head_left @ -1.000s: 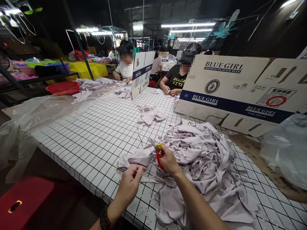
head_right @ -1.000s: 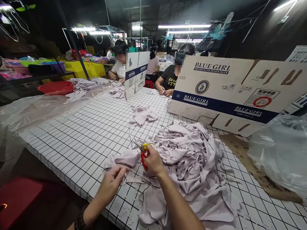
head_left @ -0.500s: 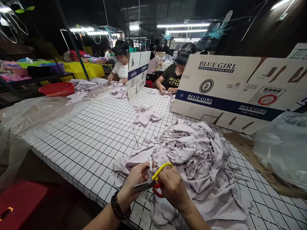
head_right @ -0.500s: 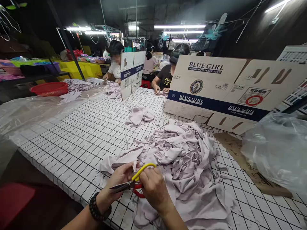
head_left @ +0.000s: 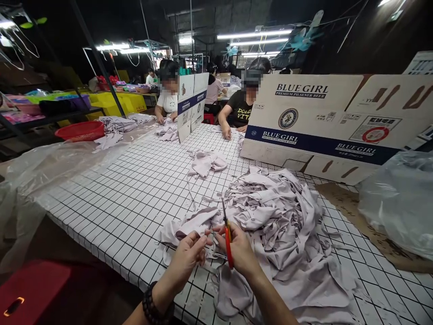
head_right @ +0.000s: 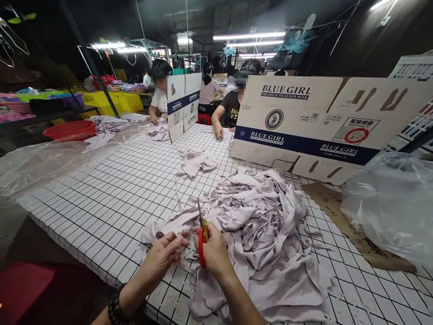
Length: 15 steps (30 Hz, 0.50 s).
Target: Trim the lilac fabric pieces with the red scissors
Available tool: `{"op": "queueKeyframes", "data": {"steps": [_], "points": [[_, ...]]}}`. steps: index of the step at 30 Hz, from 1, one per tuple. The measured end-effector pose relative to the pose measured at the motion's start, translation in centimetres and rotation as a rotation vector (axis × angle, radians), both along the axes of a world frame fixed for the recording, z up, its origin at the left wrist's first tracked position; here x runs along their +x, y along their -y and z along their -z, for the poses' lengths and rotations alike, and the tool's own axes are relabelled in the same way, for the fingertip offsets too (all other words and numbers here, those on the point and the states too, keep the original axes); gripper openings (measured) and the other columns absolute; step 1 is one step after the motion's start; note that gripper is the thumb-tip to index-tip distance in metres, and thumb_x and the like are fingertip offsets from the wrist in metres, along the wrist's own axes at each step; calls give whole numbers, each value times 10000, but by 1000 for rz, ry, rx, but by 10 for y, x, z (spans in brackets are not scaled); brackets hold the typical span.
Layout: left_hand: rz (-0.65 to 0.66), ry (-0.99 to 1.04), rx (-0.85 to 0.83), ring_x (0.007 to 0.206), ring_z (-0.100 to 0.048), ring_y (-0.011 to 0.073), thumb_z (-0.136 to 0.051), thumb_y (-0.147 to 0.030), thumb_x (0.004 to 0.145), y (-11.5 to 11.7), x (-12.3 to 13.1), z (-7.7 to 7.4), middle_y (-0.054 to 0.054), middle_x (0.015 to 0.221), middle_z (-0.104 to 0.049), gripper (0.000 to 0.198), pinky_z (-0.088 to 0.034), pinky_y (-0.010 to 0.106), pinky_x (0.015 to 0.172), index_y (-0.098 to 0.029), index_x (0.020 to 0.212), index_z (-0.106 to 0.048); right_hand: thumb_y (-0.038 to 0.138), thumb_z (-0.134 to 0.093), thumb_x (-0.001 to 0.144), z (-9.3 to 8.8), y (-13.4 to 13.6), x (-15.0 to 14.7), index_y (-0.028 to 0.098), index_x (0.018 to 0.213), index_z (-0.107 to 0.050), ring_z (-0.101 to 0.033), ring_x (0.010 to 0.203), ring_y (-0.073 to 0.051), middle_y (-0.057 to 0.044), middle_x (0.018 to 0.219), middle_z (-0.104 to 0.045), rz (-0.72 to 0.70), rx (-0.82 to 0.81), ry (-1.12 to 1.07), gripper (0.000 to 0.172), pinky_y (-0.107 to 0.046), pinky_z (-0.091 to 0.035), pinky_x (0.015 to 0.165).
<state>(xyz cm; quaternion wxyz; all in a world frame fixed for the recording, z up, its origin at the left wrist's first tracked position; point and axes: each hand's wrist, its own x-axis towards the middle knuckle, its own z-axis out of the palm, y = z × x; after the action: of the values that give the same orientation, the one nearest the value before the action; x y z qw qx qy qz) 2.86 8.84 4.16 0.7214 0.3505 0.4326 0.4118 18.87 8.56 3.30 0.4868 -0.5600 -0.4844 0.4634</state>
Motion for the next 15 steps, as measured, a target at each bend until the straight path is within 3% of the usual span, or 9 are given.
{"op": "queueKeyframes", "data": {"steps": [6, 11, 15], "points": [[95, -21, 95, 468, -449, 54, -701, -563, 748, 2, -6, -7, -7, 686, -618, 451, -370, 191, 465, -128, 842, -632, 407, -775, 643, 4, -23, -18, 212, 763, -555, -616, 713, -170, -64, 948, -696, -163, 72, -147, 318, -283, -498, 636], [138, -49, 180, 455, -446, 61, -641, -571, 806, -1, -11, -7, -50, 565, -517, 433, -383, 183, 464, -163, 709, -533, 440, -797, 621, 0, -35, -26, 209, 729, -569, -539, 583, -130, 12, 703, -639, -217, 111, -196, 342, -253, -460, 570], [117, -97, 204, 433, -415, 71, -580, -591, 840, -3, -12, -5, -69, 522, -447, 435, -403, 189, 438, -170, 737, -540, 396, -770, 684, -2, -33, -30, 216, 751, -563, -521, 588, -121, 23, 709, -614, -177, 141, -190, 283, -246, -453, 577]]}}
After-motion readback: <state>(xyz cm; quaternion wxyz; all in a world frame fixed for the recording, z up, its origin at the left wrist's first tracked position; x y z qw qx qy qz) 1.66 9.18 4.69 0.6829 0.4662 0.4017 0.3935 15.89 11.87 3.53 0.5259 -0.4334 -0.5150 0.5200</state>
